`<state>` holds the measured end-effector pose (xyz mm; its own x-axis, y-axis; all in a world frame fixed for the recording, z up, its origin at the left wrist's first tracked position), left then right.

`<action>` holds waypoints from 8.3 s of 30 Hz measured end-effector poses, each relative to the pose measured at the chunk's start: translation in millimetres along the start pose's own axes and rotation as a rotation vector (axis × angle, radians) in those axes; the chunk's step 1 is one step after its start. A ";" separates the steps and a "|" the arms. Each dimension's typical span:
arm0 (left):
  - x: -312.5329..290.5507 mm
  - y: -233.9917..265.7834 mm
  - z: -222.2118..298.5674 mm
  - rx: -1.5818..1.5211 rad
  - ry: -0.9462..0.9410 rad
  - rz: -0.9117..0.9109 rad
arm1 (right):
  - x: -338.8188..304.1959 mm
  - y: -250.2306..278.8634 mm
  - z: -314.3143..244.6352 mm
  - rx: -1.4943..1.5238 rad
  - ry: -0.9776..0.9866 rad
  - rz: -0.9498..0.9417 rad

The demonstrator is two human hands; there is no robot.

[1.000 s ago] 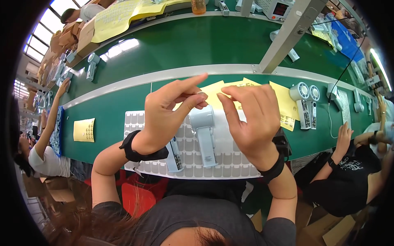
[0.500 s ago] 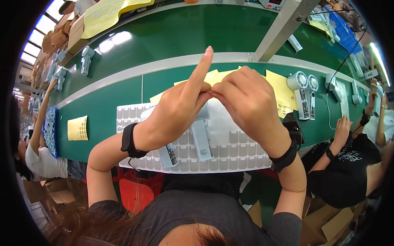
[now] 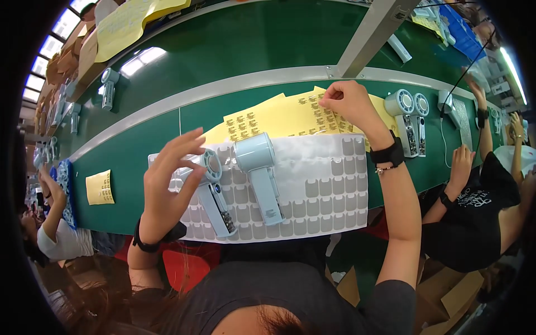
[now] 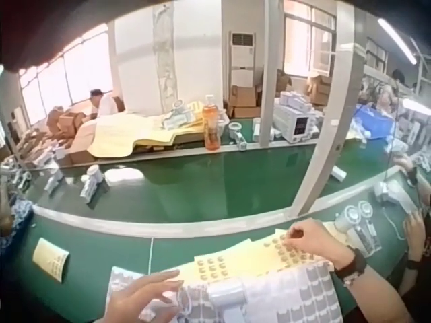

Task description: The person peels stickers from a sheet and applies them to the bottom of handheld fans, repeating the process for several fans. Finally, they peel a different sticker from a yellow sheet and apply it to the fans.

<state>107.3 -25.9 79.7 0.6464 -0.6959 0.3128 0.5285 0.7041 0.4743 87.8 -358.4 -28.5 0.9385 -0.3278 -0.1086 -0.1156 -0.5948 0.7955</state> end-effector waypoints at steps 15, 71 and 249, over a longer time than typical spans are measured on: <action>-50.4 -28.3 -1.7 0.255 -0.108 -0.256 | -6.2 -7.2 -19.6 -0.188 0.039 0.044; 104.7 189.2 -227.0 0.868 0.121 0.568 | -23.0 9.4 19.6 0.167 -0.134 0.151; -1.2 324.3 -255.8 1.004 0.394 0.673 | -28.9 -10.5 29.5 0.191 -0.156 0.159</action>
<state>418.7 239.4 22.7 0.8342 -0.0337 0.5504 -0.5026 0.3641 0.7841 52.2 -364.3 -51.3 0.8441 -0.5280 -0.0934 -0.3303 -0.6493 0.6851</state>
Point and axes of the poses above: each hand's wrist, its own x-axis towards the middle knuckle, its own y-axis out of the back of the hand, z = x × y, the point moved 10 cm from there along x, towards the middle knuckle, and after that the axes turned 10 degrees about -x, right-handed, at the moved point
